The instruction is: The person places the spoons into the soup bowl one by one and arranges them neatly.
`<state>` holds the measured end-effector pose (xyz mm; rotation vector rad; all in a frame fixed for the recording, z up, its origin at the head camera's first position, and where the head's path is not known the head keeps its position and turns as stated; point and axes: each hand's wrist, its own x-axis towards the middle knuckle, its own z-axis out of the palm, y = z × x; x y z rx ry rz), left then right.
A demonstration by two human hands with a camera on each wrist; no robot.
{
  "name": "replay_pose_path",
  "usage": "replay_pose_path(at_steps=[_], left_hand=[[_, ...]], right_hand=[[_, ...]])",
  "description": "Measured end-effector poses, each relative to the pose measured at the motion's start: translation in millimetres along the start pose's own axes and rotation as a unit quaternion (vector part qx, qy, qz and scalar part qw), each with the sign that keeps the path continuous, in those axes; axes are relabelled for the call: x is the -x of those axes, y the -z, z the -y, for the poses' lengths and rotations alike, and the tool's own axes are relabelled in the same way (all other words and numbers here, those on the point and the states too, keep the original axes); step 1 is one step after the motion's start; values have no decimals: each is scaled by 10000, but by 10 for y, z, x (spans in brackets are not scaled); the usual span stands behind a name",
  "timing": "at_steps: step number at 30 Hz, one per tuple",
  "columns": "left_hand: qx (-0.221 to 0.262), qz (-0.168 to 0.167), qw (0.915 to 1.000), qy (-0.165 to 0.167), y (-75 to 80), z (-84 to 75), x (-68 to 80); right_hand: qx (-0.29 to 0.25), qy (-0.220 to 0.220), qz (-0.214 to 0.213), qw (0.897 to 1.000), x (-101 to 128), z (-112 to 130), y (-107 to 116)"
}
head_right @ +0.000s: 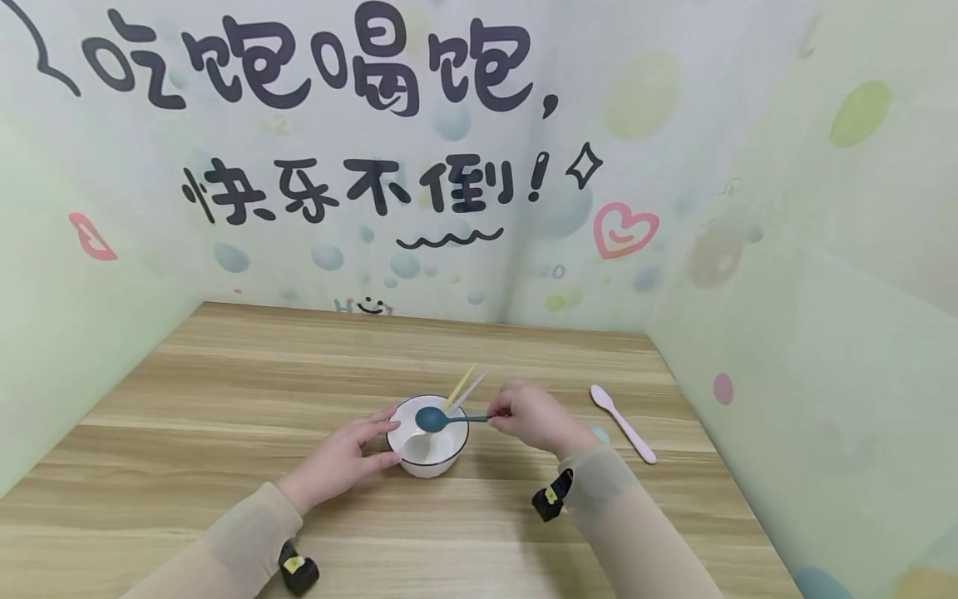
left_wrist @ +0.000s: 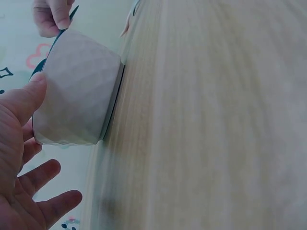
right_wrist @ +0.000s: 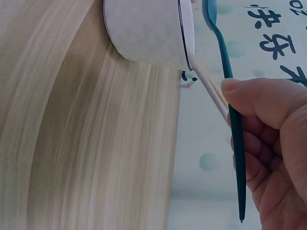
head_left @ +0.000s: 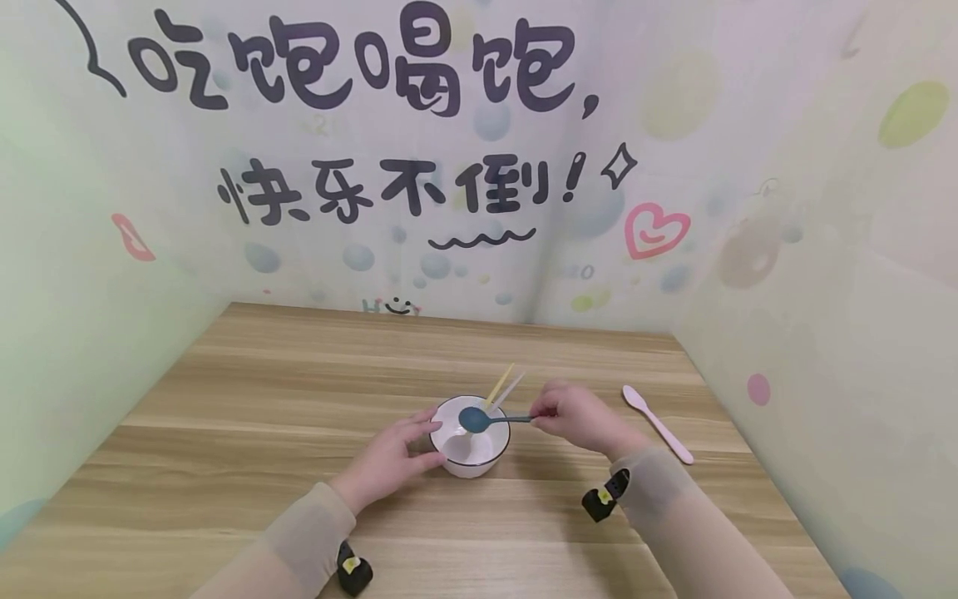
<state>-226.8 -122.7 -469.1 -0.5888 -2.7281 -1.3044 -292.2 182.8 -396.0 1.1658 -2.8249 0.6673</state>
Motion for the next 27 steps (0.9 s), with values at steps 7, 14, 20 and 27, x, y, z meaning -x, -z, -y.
replay_pose_path(at_steps=[7, 14, 20, 27], left_hand=[[-7, 32, 10000, 57, 3, -1, 2], [3, -16, 10000, 40, 0, -2, 5], [24, -43, 10000, 3, 3, -9, 11], [41, -1, 10000, 21, 14, -20, 11]], right_hand=[[443, 274, 318, 9981, -70, 70, 23], [548, 564, 375, 9962, -116, 69, -4], [645, 730, 389, 9945, -149, 105, -14], [779, 857, 503, 9920, -191, 155, -15]])
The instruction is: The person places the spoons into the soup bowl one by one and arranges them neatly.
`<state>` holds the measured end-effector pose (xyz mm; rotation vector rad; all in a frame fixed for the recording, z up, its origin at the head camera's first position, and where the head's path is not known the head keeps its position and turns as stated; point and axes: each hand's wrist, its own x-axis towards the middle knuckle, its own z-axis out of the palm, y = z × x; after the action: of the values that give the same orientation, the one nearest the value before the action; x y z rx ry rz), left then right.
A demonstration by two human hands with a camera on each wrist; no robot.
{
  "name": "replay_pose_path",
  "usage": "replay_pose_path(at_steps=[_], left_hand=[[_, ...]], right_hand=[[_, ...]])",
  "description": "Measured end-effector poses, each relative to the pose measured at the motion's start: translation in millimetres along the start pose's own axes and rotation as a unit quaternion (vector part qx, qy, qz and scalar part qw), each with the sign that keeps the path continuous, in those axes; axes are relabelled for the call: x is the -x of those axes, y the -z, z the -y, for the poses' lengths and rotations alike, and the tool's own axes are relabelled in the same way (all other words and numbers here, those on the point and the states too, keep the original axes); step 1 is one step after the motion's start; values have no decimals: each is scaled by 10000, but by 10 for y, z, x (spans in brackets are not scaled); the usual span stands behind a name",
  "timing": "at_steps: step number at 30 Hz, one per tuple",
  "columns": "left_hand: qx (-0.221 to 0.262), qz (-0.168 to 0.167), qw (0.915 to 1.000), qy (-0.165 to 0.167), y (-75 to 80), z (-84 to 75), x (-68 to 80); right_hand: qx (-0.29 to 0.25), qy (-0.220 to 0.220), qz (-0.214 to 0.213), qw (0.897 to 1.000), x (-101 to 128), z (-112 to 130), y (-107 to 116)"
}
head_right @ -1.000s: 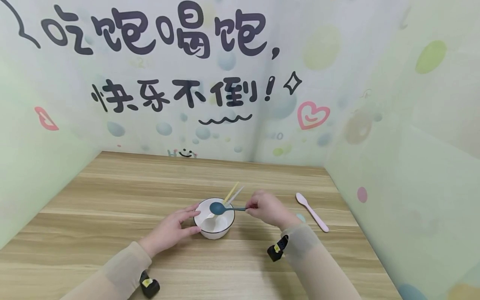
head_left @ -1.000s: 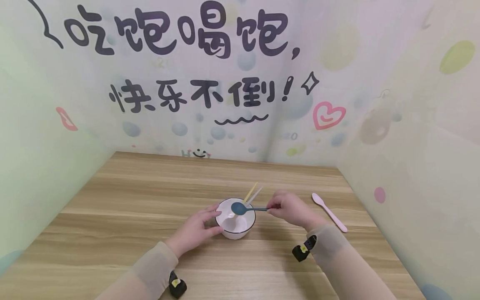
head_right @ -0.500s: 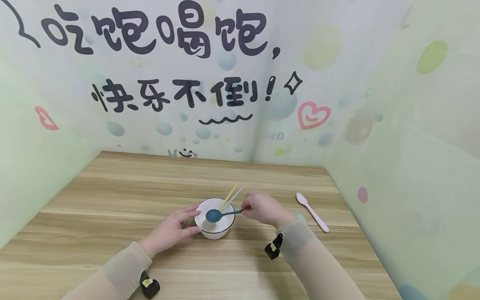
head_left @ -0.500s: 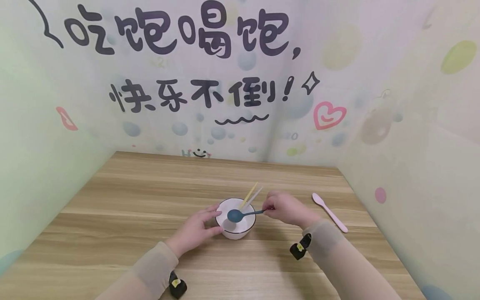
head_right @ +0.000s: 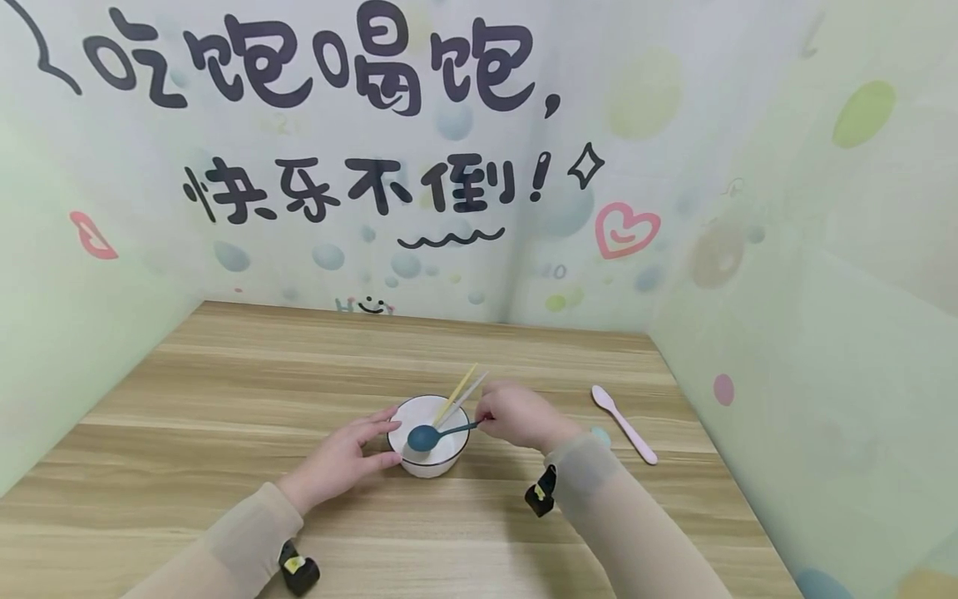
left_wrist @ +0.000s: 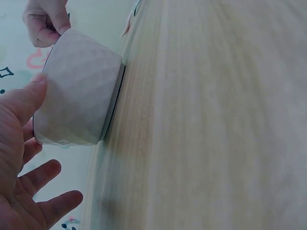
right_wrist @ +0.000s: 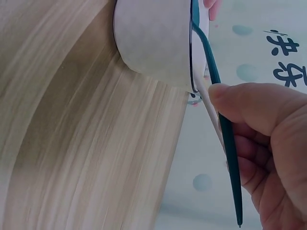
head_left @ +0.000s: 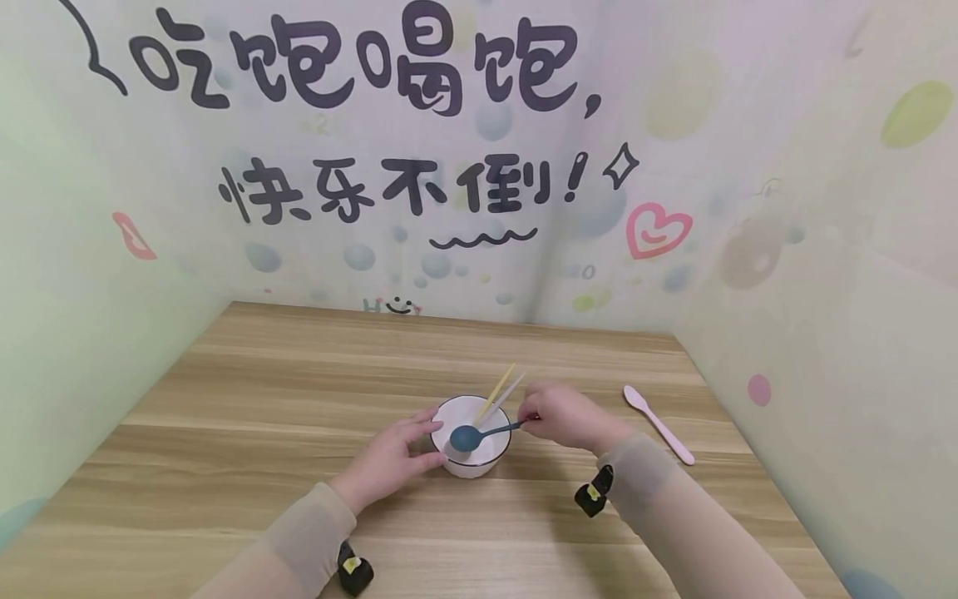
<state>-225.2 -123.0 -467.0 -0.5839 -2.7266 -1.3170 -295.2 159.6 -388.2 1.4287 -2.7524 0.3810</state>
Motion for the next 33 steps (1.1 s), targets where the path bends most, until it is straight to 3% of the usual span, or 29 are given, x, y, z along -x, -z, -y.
replay_pose_path(at_steps=[14, 33], left_hand=[[-49, 18, 10000, 17, -4, -12, -5], [-72, 1, 10000, 5, -2, -8, -2]], right_hand=[[1035, 622, 90, 9926, -120, 83, 40], [2036, 608, 220, 9769, -239, 183, -7]])
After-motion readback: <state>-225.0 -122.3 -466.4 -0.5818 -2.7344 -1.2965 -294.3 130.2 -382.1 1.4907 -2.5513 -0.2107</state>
